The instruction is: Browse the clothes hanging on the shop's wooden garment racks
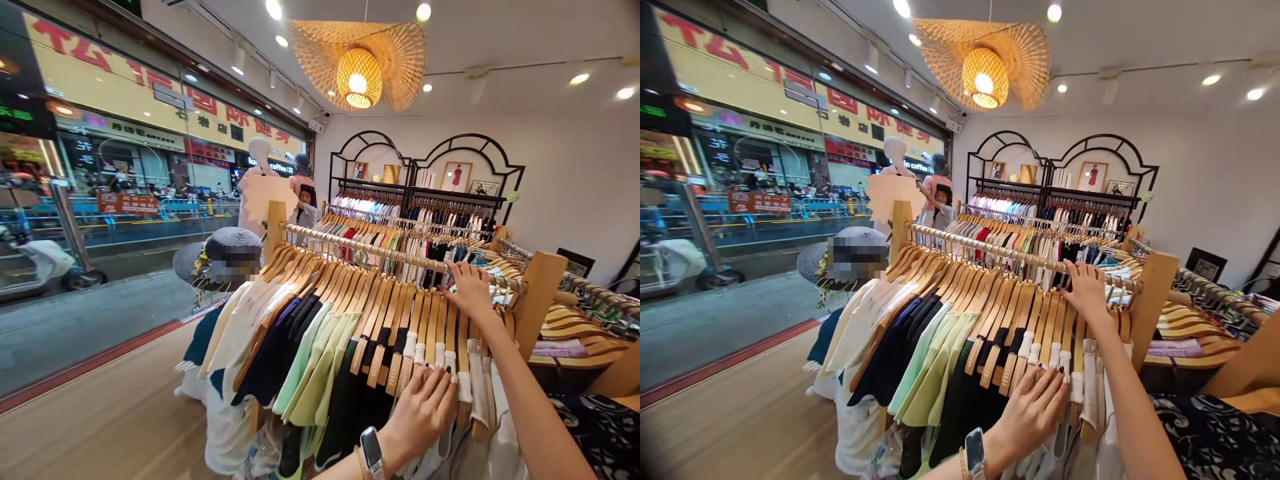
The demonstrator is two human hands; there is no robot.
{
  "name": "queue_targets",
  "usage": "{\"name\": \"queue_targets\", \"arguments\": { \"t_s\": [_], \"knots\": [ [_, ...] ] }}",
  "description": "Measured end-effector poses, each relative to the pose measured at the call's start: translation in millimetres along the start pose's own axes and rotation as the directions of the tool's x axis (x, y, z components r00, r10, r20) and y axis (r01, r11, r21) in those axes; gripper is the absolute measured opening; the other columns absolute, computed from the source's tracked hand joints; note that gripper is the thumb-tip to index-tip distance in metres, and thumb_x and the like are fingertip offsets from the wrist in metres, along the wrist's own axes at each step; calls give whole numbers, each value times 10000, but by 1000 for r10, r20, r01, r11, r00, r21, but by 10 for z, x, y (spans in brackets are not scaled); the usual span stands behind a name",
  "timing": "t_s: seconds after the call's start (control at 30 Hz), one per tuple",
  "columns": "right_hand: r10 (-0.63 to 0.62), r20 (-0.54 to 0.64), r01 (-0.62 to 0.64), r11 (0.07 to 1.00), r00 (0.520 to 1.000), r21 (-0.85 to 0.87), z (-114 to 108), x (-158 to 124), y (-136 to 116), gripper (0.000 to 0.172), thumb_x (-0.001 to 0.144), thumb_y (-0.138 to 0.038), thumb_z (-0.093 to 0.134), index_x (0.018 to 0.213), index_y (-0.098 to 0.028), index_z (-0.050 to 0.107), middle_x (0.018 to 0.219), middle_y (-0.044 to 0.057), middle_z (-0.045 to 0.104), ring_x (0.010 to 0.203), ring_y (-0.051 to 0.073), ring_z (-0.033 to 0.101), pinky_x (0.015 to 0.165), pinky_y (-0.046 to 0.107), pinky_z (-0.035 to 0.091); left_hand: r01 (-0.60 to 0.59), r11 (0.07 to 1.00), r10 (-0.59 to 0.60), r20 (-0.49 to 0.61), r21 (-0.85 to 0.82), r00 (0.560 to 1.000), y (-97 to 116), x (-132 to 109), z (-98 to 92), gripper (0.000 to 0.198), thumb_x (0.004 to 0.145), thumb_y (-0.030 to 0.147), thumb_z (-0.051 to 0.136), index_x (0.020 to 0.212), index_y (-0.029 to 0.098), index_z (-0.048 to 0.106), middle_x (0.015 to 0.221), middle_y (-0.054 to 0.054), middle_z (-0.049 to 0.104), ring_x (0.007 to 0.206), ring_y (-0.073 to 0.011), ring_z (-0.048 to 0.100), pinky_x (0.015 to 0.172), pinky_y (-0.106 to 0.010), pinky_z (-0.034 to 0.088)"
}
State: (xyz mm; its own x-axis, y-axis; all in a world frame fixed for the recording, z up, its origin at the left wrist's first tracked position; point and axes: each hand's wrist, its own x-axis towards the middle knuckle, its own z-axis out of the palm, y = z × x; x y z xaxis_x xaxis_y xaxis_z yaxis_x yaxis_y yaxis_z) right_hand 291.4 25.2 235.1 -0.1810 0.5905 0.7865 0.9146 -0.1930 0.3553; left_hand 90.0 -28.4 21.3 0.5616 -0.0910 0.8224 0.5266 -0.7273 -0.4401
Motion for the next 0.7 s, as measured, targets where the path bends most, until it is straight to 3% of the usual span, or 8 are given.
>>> {"name": "queue_targets", "arguments": {
  "t_s": [0.33,0.7],
  "knots": [
    [17,40,-18,1000,999,18,-53,3,-16,609,888,-419,531,1454,-227,416,1262,153,579,1144,330,490,997,462,320,-21,999,25,86,-49,996,-63,70,-122,426,1010,261,462,1410,170,577,1546,-73,520,1412,-235,480,1204,-447,314],
    [25,60,-26,999,998,23,-80,9,-29,602,902,-409,540,1459,-219,413,1271,153,580,1155,326,485,1000,455,312,-41,998,54,302,-49,952,-161,119,-241,647,998,424,429,1559,106,375,1643,-98,368,1465,-292,380,1162,-444,324]
  ]
}}
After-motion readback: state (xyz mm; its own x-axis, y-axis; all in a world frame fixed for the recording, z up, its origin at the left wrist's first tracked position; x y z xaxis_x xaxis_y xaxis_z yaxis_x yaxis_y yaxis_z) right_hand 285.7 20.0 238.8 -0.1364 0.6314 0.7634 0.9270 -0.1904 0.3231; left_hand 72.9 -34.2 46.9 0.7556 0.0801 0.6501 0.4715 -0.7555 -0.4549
